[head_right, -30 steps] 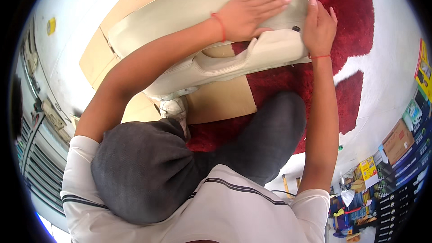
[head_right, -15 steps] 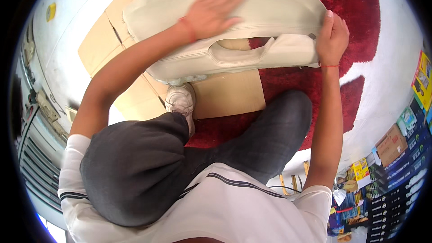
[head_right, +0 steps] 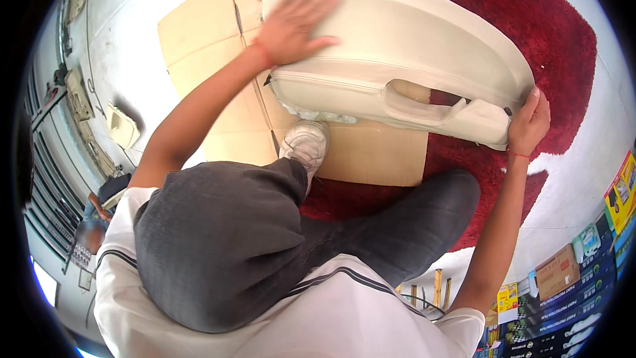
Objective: The person is assembling a beige car seat cover. They are seen fitting the cover over the seat frame, aligning edges, and securing it in place by hand. The person repeatedly adjusts and smooths the cover to ensure a proper fit.
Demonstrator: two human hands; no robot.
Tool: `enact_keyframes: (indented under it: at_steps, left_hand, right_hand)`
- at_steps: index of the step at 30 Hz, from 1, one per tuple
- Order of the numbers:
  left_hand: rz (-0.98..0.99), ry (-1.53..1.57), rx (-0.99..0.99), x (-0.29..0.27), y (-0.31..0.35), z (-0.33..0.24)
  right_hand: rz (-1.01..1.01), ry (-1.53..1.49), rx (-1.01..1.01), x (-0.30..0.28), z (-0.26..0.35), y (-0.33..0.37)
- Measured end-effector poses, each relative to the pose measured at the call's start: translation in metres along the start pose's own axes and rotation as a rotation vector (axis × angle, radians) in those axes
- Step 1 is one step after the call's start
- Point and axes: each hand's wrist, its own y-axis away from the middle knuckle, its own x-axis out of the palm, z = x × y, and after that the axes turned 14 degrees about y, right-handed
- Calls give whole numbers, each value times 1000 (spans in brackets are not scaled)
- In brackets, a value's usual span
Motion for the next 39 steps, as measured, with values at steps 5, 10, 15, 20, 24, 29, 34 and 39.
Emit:
enact_keyframes:
  at_steps: [5,10,15,20,24,29,34,39]
  left_hand:
    - [-204,-138,-370,-37,65,43]
    - [-360,23,-304,-23,39,-3]
    - [-477,102,-336,-43,16,8]
    - [-488,78,-111,-36,50,7]
    - [-378,236,15,-19,46,4]
    - [-549,191,-149,-38,51,18]
    - [-353,256,-153,-65,53,52]
    - [-313,342,-241,-68,47,64]
  right_hand:
    - [-151,-22,-230,-22,79,-25]
    - [28,-243,-637,-4,265,-62]
    - [429,-78,-709,16,311,-56]
    - [127,-186,-770,6,312,-9]
    - [42,-245,-721,35,322,-5]
    - [75,-255,-695,47,330,-19]
    - [112,-211,-725,47,327,-33]
    - [328,-195,-625,47,325,-42]
